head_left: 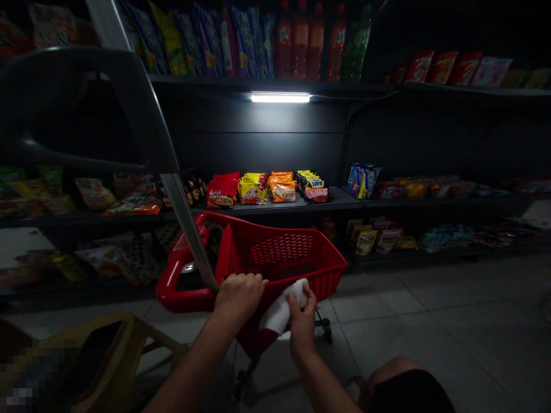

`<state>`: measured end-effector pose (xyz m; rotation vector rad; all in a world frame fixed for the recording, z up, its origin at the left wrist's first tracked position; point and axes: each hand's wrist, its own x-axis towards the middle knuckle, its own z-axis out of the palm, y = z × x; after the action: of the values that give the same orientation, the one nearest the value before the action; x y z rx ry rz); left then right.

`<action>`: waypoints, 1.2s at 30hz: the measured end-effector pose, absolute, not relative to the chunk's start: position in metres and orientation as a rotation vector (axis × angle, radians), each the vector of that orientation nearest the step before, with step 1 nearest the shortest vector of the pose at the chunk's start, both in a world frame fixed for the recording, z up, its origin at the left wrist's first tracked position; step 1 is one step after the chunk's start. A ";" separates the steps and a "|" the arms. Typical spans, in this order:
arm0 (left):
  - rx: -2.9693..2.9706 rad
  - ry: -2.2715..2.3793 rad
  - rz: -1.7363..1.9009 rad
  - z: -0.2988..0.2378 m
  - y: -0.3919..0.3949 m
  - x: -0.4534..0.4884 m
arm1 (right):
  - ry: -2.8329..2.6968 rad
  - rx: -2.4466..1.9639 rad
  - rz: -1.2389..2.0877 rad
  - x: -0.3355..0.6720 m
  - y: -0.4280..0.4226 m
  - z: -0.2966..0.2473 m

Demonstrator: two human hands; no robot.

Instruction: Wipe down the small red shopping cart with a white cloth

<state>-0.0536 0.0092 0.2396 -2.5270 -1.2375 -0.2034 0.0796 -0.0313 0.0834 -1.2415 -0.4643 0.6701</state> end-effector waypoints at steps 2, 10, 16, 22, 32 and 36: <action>-2.558 -1.210 -0.180 0.240 0.009 -0.055 | -0.447 -1.258 0.658 0.081 -0.028 0.084; -2.553 -1.240 -0.136 0.242 0.014 -0.056 | -1.040 -1.135 0.860 0.016 -0.046 0.056; -2.533 -1.254 -0.121 0.242 0.011 -0.055 | -0.727 -1.378 0.534 0.112 -0.028 0.077; -2.553 -1.239 -0.176 0.239 0.017 -0.055 | -0.748 -1.350 0.625 0.057 -0.022 0.067; -2.525 -1.341 -0.137 0.239 0.023 -0.053 | -1.528 -1.271 0.618 0.036 -0.038 0.043; -2.516 -1.328 -0.153 0.237 0.022 -0.054 | -1.619 -1.505 0.727 0.054 -0.046 0.014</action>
<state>-0.0543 0.0225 0.2370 -2.5161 -1.3276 -0.1527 0.0540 -0.0464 0.0136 -1.5046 -1.6188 0.7268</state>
